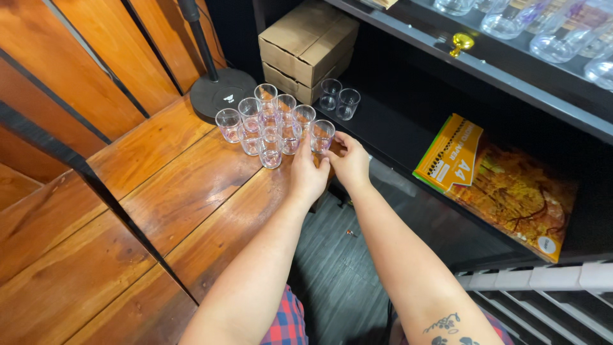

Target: The person opens a cardboard box containing small clear glasses and removes them one by one. They place the glasses on a wooden bench and then transfer them to a nearby shelf, arranging them in rows.

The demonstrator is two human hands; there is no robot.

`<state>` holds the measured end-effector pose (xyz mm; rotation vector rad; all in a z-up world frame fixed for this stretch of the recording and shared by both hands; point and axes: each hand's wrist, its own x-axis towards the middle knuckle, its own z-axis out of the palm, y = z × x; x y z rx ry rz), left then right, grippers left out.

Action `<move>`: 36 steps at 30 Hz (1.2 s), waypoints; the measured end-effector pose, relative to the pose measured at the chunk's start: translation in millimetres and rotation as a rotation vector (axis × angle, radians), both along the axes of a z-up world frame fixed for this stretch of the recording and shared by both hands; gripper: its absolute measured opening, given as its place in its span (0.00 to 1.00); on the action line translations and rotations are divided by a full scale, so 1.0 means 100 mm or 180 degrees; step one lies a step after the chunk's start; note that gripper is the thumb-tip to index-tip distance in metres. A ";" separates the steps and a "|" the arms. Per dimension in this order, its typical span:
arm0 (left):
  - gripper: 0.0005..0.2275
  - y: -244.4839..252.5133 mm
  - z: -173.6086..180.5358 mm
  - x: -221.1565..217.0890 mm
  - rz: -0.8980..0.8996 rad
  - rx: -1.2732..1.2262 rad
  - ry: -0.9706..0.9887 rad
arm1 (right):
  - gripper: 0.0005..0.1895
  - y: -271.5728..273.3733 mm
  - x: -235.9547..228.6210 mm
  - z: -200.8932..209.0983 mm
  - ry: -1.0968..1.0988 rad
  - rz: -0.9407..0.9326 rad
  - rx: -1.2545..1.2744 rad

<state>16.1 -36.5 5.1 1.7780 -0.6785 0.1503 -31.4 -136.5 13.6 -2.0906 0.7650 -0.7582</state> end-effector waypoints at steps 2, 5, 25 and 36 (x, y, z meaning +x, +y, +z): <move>0.35 0.00 0.02 0.02 -0.0033 0.0126 0.0127 | 0.32 0.03 0.02 0.01 -0.0315 0.0159 0.0377; 0.33 0.01 0.01 0.01 -0.0078 0.0060 0.0241 | 0.32 0.04 0.05 -0.02 -0.0428 0.0202 0.0560; 0.32 0.12 0.26 -0.42 -0.0338 -0.0110 0.0727 | 0.26 0.13 -0.46 0.14 -0.0848 0.0125 0.1045; 0.29 0.07 0.83 -1.15 -0.0757 -0.0606 0.0329 | 0.26 0.12 -1.42 0.68 -0.1492 -0.0246 0.0740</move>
